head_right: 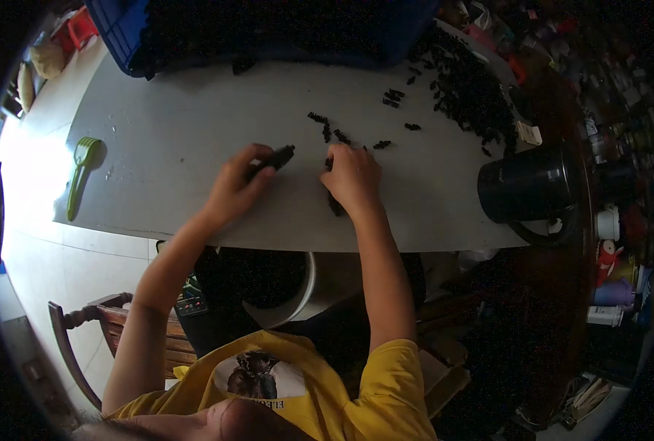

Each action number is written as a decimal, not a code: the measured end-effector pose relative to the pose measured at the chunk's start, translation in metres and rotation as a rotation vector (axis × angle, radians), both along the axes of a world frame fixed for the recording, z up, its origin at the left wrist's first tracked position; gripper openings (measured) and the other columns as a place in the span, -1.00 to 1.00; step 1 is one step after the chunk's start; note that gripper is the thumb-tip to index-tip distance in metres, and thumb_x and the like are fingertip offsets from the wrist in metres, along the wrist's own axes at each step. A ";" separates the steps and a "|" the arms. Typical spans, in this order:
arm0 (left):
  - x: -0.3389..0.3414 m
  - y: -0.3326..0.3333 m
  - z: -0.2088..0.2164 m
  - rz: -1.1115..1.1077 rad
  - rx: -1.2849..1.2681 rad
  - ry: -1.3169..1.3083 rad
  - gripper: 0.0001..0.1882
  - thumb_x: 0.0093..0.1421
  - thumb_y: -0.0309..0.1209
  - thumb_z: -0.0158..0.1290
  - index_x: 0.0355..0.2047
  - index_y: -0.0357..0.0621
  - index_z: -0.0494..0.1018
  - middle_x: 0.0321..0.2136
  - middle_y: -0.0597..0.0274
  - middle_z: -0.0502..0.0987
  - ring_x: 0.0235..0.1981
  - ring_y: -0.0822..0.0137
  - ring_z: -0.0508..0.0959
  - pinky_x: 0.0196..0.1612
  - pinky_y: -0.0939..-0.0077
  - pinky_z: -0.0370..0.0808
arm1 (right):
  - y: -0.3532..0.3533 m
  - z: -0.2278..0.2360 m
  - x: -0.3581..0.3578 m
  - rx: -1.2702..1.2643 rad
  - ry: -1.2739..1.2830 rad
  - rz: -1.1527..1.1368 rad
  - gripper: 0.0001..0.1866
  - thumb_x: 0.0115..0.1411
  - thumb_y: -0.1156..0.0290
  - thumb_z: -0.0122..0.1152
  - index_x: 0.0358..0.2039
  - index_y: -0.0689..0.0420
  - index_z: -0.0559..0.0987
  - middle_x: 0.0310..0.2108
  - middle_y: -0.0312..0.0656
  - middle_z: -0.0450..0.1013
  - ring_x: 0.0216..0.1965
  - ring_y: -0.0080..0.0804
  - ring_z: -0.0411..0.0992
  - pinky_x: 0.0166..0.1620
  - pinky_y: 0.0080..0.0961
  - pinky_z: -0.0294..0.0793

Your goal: The person is assembling small black plastic components by joining individual pieces together on a table.

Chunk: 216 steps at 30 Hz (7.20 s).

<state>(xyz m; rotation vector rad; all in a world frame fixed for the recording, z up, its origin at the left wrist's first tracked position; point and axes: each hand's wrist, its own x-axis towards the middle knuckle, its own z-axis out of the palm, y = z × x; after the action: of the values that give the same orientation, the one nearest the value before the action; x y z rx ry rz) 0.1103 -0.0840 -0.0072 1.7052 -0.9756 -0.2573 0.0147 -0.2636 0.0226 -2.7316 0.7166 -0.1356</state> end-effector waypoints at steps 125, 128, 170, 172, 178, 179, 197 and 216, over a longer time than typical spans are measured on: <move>0.216 -0.057 0.036 0.735 0.518 -0.556 -0.25 -0.15 0.22 0.06 0.08 0.35 0.28 0.13 0.07 0.11 0.06 -0.13 0.23 -0.01 -0.32 0.10 | -0.091 0.022 0.282 -0.060 -0.196 0.213 -0.30 -0.12 -0.17 0.22 0.01 -0.06 0.44 0.18 -0.12 0.11 0.15 -0.11 0.16 0.12 -0.14 0.22; 0.206 -0.064 0.034 0.702 0.491 -0.562 -0.28 -0.15 0.20 0.07 0.06 0.34 0.31 0.12 0.06 0.13 0.07 -0.11 0.22 0.00 -0.28 0.11 | -0.098 0.022 0.264 -0.014 -0.179 0.221 -0.34 -0.08 -0.10 0.23 -0.04 0.06 0.49 0.17 -0.06 0.13 0.18 -0.10 0.12 0.14 -0.27 0.21; 0.129 -0.073 0.042 0.241 0.249 -0.712 -0.47 -0.04 -0.14 0.09 -0.01 0.13 0.39 0.06 0.09 0.23 0.08 -0.04 0.21 0.09 0.03 0.18 | -0.156 -0.003 0.061 0.227 -0.696 0.132 -0.57 0.11 0.02 0.10 -0.08 -0.03 0.53 0.09 -0.07 0.27 0.16 -0.18 0.14 0.18 -0.29 0.09; 0.130 -0.100 0.042 0.328 0.290 -0.803 -0.48 0.00 -0.04 0.05 0.01 0.18 0.38 0.12 0.11 0.19 0.13 -0.10 0.14 0.10 -0.13 0.11 | -0.179 -0.040 0.058 0.334 -0.662 0.045 -0.56 0.12 0.00 0.08 -0.05 -0.04 0.51 0.08 -0.06 0.27 0.15 -0.17 0.16 0.17 -0.30 0.11; 0.127 -0.106 0.030 0.119 0.502 -0.702 -0.47 0.04 0.03 0.01 0.02 0.22 0.36 0.15 0.15 0.18 0.18 -0.08 0.08 0.10 -0.26 0.04 | -0.106 -0.039 0.068 -0.076 -0.376 0.052 -0.49 0.15 -0.05 0.00 0.03 -0.03 0.43 0.06 0.00 0.27 0.13 -0.06 0.16 0.17 -0.23 0.09; 0.123 -0.106 0.027 0.081 0.449 -0.676 -0.47 0.03 0.02 0.02 0.03 0.21 0.36 0.15 0.15 0.18 0.19 -0.05 0.07 0.10 -0.28 0.03 | -0.102 -0.039 0.069 0.032 -0.426 0.111 -0.51 0.15 -0.03 0.02 -0.01 -0.01 0.46 0.06 0.01 0.27 0.13 -0.05 0.16 0.17 -0.23 0.08; 0.016 -0.153 0.035 -0.487 0.520 -1.021 -0.32 0.00 0.22 -0.06 0.12 0.31 0.23 0.19 0.04 0.04 0.19 -0.16 0.02 0.02 -0.46 0.04 | -0.337 -0.010 0.019 -0.078 -0.006 -0.549 -0.28 0.00 -0.41 -0.15 0.14 -0.38 0.27 0.31 -0.34 -0.17 0.31 -0.01 -0.30 0.13 0.38 -0.28; 0.032 -0.061 0.041 -0.614 0.478 -1.162 -0.55 0.06 -0.13 0.00 0.00 0.15 0.36 0.02 0.25 0.31 0.13 0.16 0.22 0.11 -0.16 0.12 | -0.111 -0.031 -0.003 -0.163 -0.243 0.036 -0.57 -0.03 -0.15 0.15 -0.14 -0.33 0.56 0.21 -0.36 0.10 0.23 0.07 -0.08 0.08 0.26 -0.05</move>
<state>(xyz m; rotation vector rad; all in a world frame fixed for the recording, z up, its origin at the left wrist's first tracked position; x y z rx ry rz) 0.1419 -0.1446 0.0335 1.9139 -2.4589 0.1756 0.0116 -0.3745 -0.0081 -2.8105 0.6105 -0.5290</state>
